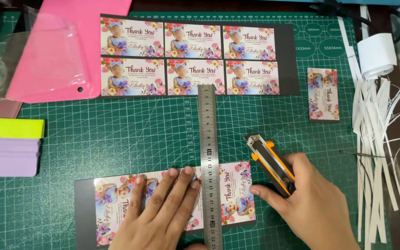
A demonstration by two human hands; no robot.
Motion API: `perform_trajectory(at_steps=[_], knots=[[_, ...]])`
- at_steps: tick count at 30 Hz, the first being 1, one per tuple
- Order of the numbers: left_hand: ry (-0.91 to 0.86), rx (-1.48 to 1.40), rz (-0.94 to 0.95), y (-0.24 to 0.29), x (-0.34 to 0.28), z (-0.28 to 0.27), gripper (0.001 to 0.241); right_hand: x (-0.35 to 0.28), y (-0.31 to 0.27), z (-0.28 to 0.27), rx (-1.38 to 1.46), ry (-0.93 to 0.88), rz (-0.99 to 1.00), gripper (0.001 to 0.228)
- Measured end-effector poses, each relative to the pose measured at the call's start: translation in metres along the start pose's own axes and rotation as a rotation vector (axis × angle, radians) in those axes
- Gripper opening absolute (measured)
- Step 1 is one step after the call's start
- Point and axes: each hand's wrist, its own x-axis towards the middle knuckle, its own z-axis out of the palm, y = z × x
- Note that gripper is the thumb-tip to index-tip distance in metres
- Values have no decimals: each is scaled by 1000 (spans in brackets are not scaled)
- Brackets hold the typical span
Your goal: The person uses a metal ruler and a utility knife to cut a sheet of printed thank-you cards into individual cards on a green cutting mat. The person repeatedly aligns the ruler and slices along its edge to separate the cards.
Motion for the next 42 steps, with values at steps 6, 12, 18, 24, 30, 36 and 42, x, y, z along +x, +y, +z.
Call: perform_trajectory(at_steps=[6, 12, 18, 24, 30, 36, 42], knots=[[-7, 3, -3, -1, 2, -2, 95, 1, 3, 4, 26, 36, -33, 69], [-16, 0, -2, -1, 1, -2, 95, 1, 5, 5, 29, 37, -55, 71], [-83, -16, -17, 0, 2, -5, 104, 4, 11, 10, 27, 66, -111, 68], [-98, -15, -6, 1, 1, -4, 108, 4, 12, 9, 24, 68, -123, 67], [-111, -15, -16, 3, 1, -5, 105, 3, 11, 7, 14, 52, -129, 66], [-118, -18, -9, 3, 0, -4, 107, 3, 11, 9, 37, 78, -129, 66], [-108, 4, -4, 3, -1, -3, 107, 1, 9, 4, 21, 35, -103, 62]])
